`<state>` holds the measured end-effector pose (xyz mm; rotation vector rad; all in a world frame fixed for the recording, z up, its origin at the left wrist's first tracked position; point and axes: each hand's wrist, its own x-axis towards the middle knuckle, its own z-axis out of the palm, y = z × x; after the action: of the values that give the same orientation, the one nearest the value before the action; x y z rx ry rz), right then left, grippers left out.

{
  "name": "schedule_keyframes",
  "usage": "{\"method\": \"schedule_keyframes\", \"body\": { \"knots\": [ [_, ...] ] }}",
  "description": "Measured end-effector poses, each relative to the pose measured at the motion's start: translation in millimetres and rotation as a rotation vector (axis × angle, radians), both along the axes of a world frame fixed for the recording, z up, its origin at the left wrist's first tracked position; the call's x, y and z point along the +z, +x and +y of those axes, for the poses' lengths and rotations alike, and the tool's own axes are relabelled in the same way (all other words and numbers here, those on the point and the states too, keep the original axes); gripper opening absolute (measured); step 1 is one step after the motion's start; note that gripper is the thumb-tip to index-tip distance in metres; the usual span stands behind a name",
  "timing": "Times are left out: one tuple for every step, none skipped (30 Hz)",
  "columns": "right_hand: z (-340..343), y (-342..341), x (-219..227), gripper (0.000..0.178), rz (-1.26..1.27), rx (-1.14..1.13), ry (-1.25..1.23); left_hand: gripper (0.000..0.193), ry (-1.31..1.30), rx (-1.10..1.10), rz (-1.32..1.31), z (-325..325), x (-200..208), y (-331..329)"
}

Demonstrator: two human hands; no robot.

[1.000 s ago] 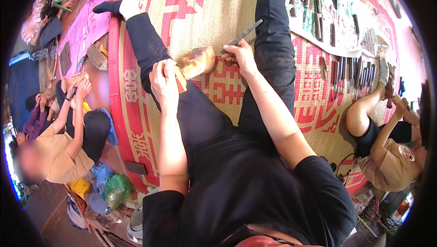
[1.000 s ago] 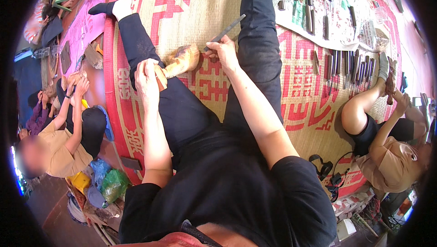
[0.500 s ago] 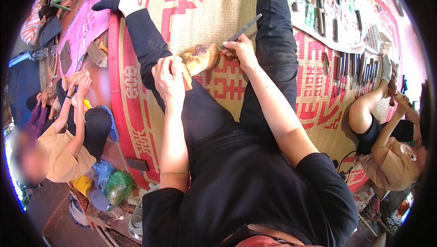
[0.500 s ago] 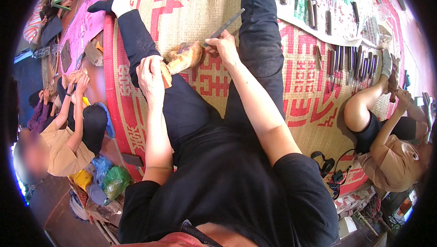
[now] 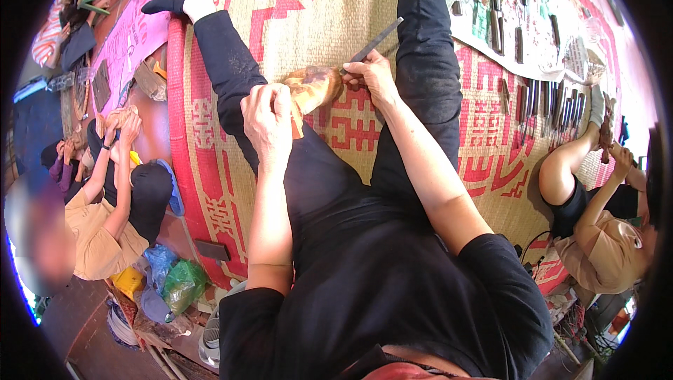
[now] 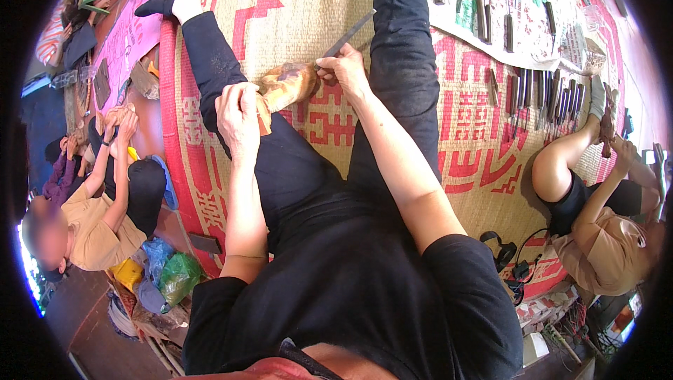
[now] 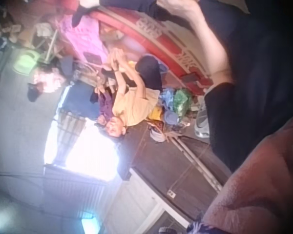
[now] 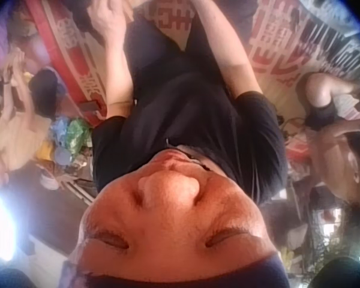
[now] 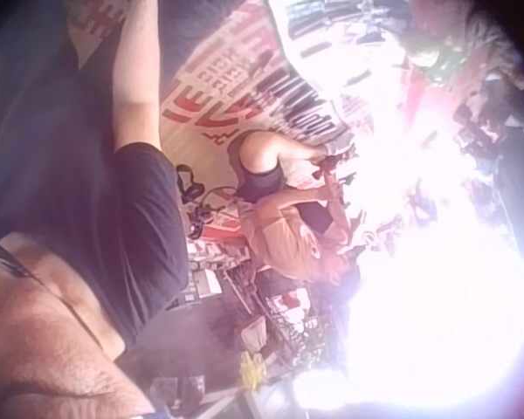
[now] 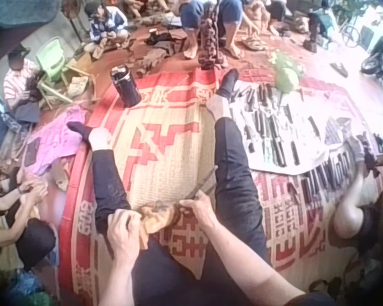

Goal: The person sits on a mat and carves a small wooden block using a knife. They hold the block in their left hand and use the knife in their right hand to shape the wood, occasionally rotating the block to access different sides.

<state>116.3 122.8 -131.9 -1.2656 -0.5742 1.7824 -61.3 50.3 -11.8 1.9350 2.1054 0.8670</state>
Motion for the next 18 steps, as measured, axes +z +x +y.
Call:
{"method": "schedule_keyframes", "body": {
  "knots": [
    [0,0,0,0.011,-0.003,0.001,0.001,0.022,0.011,-0.013,0.014,0,-1,1],
    [0,0,1,0.011,-0.006,0.004,0.004,0.021,0.022,-0.027,0.029,-1,-1,3],
    [0,0,1,0.011,-0.009,0.006,0.007,0.021,0.031,-0.031,0.029,-1,-1,4],
    [0,0,2,0.011,-0.012,0.009,0.009,0.021,0.039,-0.034,0.029,-1,-1,6],
    [0,0,4,0.011,-0.017,0.007,0.009,0.020,0.048,-0.038,0.029,-1,-1,7],
    [-1,0,5,0.010,-0.021,0.005,0.008,0.020,0.045,-0.037,0.029,-2,-1,6],
    [-1,0,6,0.010,-0.026,0.002,0.008,0.020,0.043,-0.036,0.028,-1,-1,6],
    [-1,1,6,0.010,-0.011,-0.003,-0.004,0.020,0.040,-0.035,0.027,-1,-1,6],
    [-1,1,6,0.010,0.003,-0.008,-0.015,0.020,0.039,-0.035,0.024,-1,-2,5],
    [-1,1,6,0.010,0.019,-0.014,-0.027,0.020,0.037,-0.036,0.021,-2,-2,5],
    [0,1,5,0.010,0.023,-0.006,-0.006,0.020,0.035,-0.037,0.019,-2,-2,4],
    [0,0,4,0.010,0.028,0.003,0.016,0.019,0.034,-0.033,0.010,-2,-3,4],
    [0,-1,3,0.010,0.031,0.011,0.038,0.017,0.034,-0.030,-0.001,-2,-3,4],
    [0,-2,2,0.011,0.024,0.038,0.077,0.016,0.035,-0.027,-0.011,-2,-3,4],
    [-2,-3,1,0.013,0.017,0.066,0.116,0.016,0.031,-0.027,-0.009,-2,-3,5],
    [-2,-5,4,0.015,0.013,0.097,0.153,0.016,0.026,-0.024,-0.004,-3,-2,6],
    [-3,-7,8,0.016,-0.002,0.100,0.162,0.016,0.021,-0.021,0.000,-4,-1,7],
    [-5,-9,12,0.018,-0.017,0.102,0.171,0.016,0.018,-0.021,0.007,-4,-1,8]
  ]
}}
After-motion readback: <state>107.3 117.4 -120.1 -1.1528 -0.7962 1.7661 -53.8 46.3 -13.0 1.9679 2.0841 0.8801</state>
